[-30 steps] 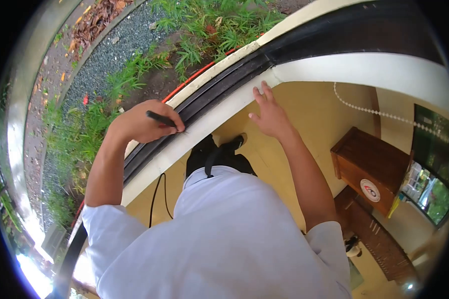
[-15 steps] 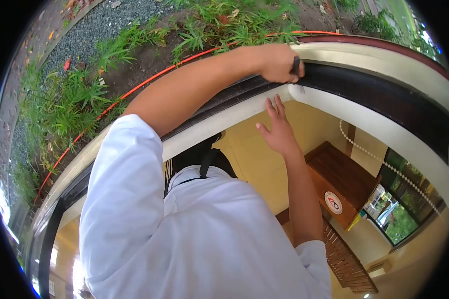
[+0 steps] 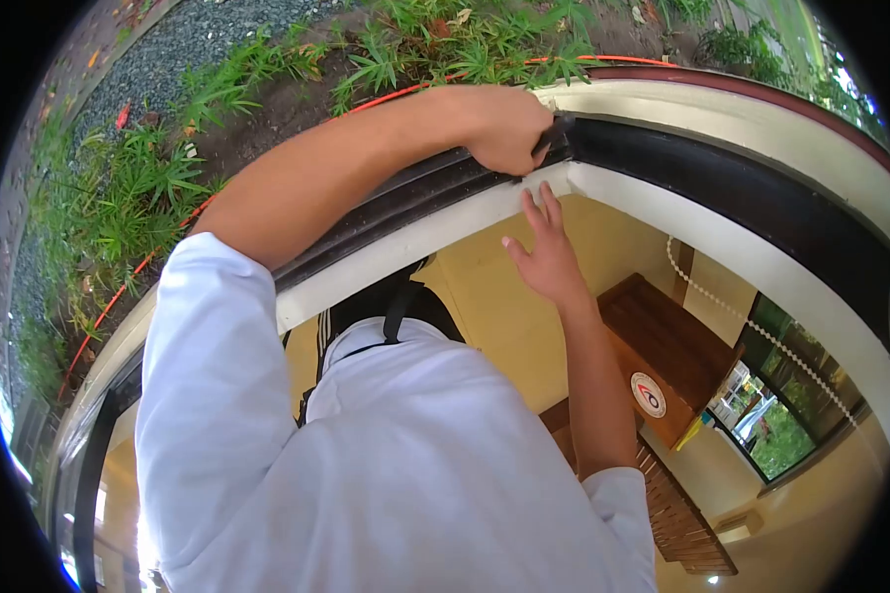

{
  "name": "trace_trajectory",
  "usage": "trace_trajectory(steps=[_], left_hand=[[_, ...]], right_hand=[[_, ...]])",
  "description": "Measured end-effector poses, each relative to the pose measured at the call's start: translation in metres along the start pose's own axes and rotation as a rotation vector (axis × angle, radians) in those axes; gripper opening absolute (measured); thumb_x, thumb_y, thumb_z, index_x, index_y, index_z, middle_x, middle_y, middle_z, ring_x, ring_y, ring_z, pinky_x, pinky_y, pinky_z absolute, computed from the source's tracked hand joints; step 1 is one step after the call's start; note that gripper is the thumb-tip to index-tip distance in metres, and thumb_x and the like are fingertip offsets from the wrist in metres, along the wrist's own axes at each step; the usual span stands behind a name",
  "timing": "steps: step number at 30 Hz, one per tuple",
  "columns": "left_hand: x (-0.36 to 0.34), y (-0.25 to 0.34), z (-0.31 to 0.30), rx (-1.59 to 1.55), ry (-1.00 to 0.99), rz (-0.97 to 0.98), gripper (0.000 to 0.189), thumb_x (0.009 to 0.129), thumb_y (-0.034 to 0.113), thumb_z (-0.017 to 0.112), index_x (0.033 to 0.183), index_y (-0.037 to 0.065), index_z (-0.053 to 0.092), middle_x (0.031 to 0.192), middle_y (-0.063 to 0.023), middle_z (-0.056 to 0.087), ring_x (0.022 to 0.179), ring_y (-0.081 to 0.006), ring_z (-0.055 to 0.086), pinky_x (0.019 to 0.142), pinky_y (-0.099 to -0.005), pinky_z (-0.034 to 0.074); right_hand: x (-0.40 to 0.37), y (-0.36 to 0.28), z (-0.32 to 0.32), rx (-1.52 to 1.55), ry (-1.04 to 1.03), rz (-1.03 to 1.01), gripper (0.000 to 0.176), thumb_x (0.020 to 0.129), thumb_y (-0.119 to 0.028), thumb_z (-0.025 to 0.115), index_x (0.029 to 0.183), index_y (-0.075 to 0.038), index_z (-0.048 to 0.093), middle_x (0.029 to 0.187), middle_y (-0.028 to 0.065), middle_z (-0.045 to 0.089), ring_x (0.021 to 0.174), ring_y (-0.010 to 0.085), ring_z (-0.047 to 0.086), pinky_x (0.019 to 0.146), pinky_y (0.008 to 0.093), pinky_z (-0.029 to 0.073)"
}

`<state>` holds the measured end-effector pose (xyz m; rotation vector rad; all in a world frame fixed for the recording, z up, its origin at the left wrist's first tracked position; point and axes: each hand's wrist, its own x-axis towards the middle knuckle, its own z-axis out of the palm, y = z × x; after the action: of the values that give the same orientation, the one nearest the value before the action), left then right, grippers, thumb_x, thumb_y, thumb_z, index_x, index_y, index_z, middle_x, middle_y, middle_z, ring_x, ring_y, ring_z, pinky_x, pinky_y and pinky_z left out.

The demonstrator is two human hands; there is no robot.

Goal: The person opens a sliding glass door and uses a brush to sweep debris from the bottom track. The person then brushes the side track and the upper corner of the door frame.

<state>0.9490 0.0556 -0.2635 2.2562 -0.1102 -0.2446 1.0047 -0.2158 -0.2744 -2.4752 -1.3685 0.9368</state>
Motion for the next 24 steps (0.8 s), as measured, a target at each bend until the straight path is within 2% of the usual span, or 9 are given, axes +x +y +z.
trace_trajectory(steps=[4, 6, 9, 12, 14, 16, 20, 22, 24], left_hand=[[-0.005, 0.004, -0.001, -0.191, -0.021, 0.091, 0.023, 0.083, 0.023, 0.070, 0.099, 0.009, 0.077, 0.089, -0.0107, 0.075, 0.086, -0.0273, 0.071, 0.078, -0.0399, 0.055], [-0.005, -0.006, 0.000, -0.084, -0.170, -0.040, 0.026, 0.081, 0.024, 0.071, 0.101, 0.010, 0.078, 0.089, -0.0102, 0.076, 0.085, -0.0248, 0.071, 0.076, -0.0385, 0.055], [-0.034, 0.009, -0.027, -0.006, -0.010, -0.072, 0.027, 0.081, 0.026, 0.069, 0.097, 0.005, 0.077, 0.092, -0.0110, 0.075, 0.084, -0.0253, 0.071, 0.074, -0.0383, 0.055], [-0.096, 0.034, -0.043, -0.054, -0.058, -0.294, 0.027, 0.083, 0.030, 0.067, 0.095, 0.009, 0.077, 0.095, -0.0106, 0.074, 0.085, -0.0249, 0.070, 0.078, -0.0378, 0.053], [-0.126, 0.045, -0.032, 0.083, -0.289, -0.479, 0.024, 0.082, 0.029, 0.067, 0.090, 0.009, 0.077, 0.091, -0.0088, 0.075, 0.086, -0.0218, 0.069, 0.079, -0.0358, 0.052], [-0.141, 0.039, 0.014, 0.013, -0.107, -0.353, 0.024, 0.085, 0.030, 0.065, 0.086, 0.009, 0.076, 0.068, -0.0088, 0.068, 0.067, -0.0222, 0.066, 0.069, -0.0357, 0.053], [-0.057, 0.058, 0.029, 0.157, 0.005, -0.196, 0.017, 0.090, 0.022, 0.064, 0.088, 0.009, 0.073, 0.078, -0.0123, 0.071, 0.075, -0.0300, 0.069, 0.070, -0.0371, 0.054], [-0.006, 0.056, 0.035, 0.196, 0.562, 0.384, 0.021, 0.095, 0.019, 0.070, 0.112, 0.009, 0.075, 0.087, -0.0105, 0.071, 0.077, -0.0248, 0.068, 0.072, -0.0344, 0.054], [-0.014, 0.075, 0.030, -0.187, 0.471, -0.355, 0.027, 0.097, 0.023, 0.068, 0.121, 0.012, 0.073, 0.096, -0.0044, 0.075, 0.080, -0.0178, 0.065, 0.076, -0.0350, 0.054]], right_hand=[[0.001, 0.002, 0.004, -0.066, 0.021, -0.021, 0.076, 0.090, -0.021, 0.070, 0.155, -0.002, 0.035, 0.164, 0.0266, 0.018, 0.144, 0.0456, 0.036, 0.111, 0.0460, 0.044], [0.002, 0.001, 0.003, -0.072, 0.002, 0.016, 0.077, 0.090, -0.021, 0.070, 0.155, -0.002, 0.034, 0.164, 0.0270, 0.017, 0.145, 0.0453, 0.035, 0.112, 0.0454, 0.043], [0.001, -0.005, 0.002, -0.075, -0.024, 0.069, 0.079, 0.089, -0.022, 0.071, 0.155, 0.000, 0.033, 0.164, 0.0278, 0.016, 0.147, 0.0448, 0.032, 0.114, 0.0443, 0.041], [0.001, -0.005, 0.003, -0.056, -0.049, 0.117, 0.081, 0.089, -0.024, 0.071, 0.155, 0.000, 0.031, 0.164, 0.0291, 0.015, 0.150, 0.0438, 0.027, 0.118, 0.0437, 0.037], [-0.003, -0.004, 0.007, -0.087, -0.016, 0.070, 0.082, 0.089, -0.024, 0.071, 0.155, 0.001, 0.030, 0.164, 0.0299, 0.015, 0.151, 0.0432, 0.023, 0.118, 0.0448, 0.037], [-0.001, 0.002, 0.012, -0.097, 0.013, 0.066, 0.081, 0.091, -0.026, 0.070, 0.155, 0.001, 0.030, 0.164, 0.0306, 0.014, 0.151, 0.0437, 0.025, 0.118, 0.0452, 0.037], [-0.003, 0.004, 0.017, -0.143, 0.036, 0.048, 0.080, 0.092, -0.027, 0.068, 0.155, 0.004, 0.029, 0.163, 0.0319, 0.015, 0.152, 0.0437, 0.023, 0.120, 0.0457, 0.035], [-0.002, 0.012, 0.025, -0.157, 0.069, 0.031, 0.079, 0.092, -0.026, 0.067, 0.155, 0.004, 0.030, 0.163, 0.0325, 0.016, 0.151, 0.0454, 0.023, 0.120, 0.0461, 0.035], [-0.002, 0.019, 0.033, -0.207, 0.112, -0.010, 0.081, 0.091, -0.027, 0.068, 0.155, 0.005, 0.029, 0.162, 0.0336, 0.017, 0.151, 0.0469, 0.023, 0.120, 0.0460, 0.034]])
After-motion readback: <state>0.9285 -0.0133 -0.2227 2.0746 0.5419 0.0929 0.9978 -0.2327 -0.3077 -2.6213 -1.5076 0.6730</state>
